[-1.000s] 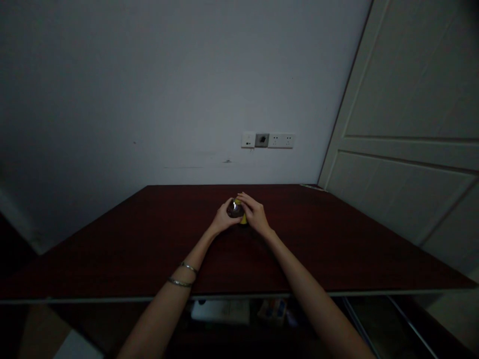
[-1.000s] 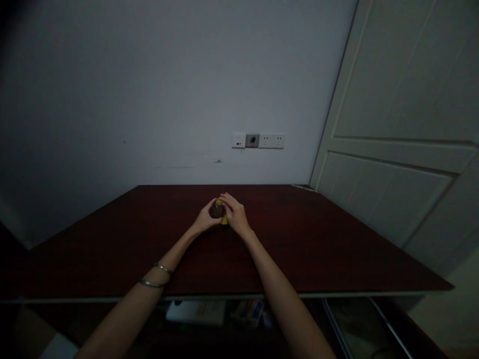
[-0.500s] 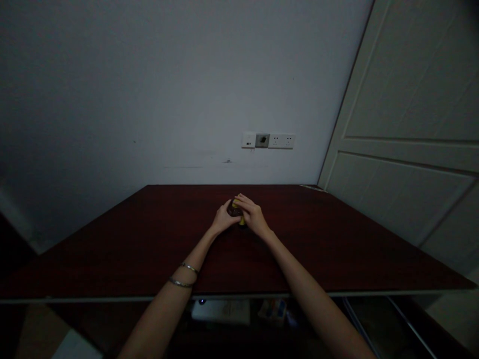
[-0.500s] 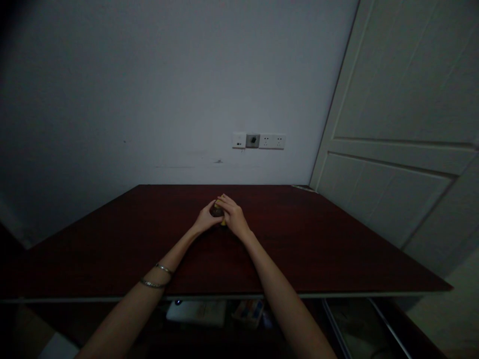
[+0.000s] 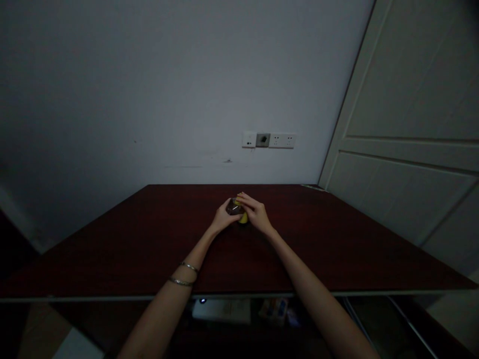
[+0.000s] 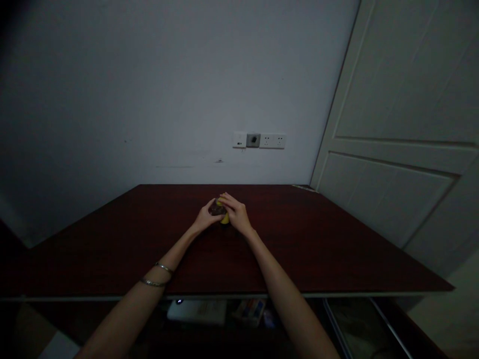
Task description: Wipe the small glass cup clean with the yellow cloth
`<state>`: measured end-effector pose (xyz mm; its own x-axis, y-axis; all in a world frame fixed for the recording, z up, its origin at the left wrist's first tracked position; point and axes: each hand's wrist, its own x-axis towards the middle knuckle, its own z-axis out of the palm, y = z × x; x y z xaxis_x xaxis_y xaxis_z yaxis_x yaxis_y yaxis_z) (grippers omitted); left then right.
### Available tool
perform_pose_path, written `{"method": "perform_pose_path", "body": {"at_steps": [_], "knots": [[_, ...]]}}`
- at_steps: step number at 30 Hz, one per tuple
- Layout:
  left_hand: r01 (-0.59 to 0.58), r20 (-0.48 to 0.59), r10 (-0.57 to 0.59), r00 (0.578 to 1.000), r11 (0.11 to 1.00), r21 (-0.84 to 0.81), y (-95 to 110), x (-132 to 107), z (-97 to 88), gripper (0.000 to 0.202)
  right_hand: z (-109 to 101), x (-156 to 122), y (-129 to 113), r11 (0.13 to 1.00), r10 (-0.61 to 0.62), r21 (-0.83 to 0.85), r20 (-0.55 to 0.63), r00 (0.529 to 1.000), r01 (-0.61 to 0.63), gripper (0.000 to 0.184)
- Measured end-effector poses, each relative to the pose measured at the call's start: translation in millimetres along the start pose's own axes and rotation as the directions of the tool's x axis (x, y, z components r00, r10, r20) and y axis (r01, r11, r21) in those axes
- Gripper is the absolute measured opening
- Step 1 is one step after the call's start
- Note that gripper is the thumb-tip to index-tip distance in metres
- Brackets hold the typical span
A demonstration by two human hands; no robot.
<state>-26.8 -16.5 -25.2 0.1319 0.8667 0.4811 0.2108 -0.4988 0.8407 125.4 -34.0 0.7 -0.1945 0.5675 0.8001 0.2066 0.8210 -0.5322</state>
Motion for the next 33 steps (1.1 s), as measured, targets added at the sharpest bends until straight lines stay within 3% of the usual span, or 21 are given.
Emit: {"method": "perform_pose_path", "body": {"at_steps": [4, 7, 12, 17, 20, 24, 27, 33], "knots": [[0.035, 0.055, -0.028, 0.998, 0.991, -0.127, -1, -1, 4.3, 0.08, -5, 3, 11, 0.986, 0.156, 0.077, -0.11, 0.982, -0.148, 0.024], [0.081, 0.114, -0.06, 0.992, 0.978, -0.191, 5, -3, 5.1, 0.076, -7, 5, 12, 0.976, 0.205, 0.102, -0.139, 0.969, -0.192, 0.025], [0.11, 0.111, -0.09, 0.99, 0.975, -0.192, 19, -6, 2.1, 0.062, -4, 3, -3, 0.995, 0.071, 0.085, -0.112, 0.991, -0.061, 0.024], [0.139, 0.034, -0.135, 0.99, 0.974, -0.179, 22, -7, 0.5, 0.055, -1, -1, -15, 0.998, -0.057, 0.016, 0.031, 0.998, 0.057, 0.029], [0.141, 0.053, -0.133, 0.99, 0.971, -0.191, 20, -6, 0.4, 0.055, -1, 0, -13, 0.998, -0.047, 0.033, 0.021, 0.999, 0.046, 0.028], [0.089, 0.096, -0.071, 0.993, 0.977, -0.195, 17, -5, 0.9, 0.058, -3, 4, -3, 0.994, 0.073, 0.091, -0.116, 0.991, -0.063, 0.024], [0.067, 0.107, -0.047, 0.993, 0.978, -0.196, 16, -5, 1.2, 0.059, -4, 5, 2, 0.988, 0.134, 0.096, -0.126, 0.983, -0.122, 0.023], [0.037, 0.053, -0.029, 0.998, 0.987, -0.156, 13, -3, -0.1, 0.063, 0, -1, -6, 1.0, -0.023, 0.007, 0.011, 1.0, 0.022, 0.028]]}}
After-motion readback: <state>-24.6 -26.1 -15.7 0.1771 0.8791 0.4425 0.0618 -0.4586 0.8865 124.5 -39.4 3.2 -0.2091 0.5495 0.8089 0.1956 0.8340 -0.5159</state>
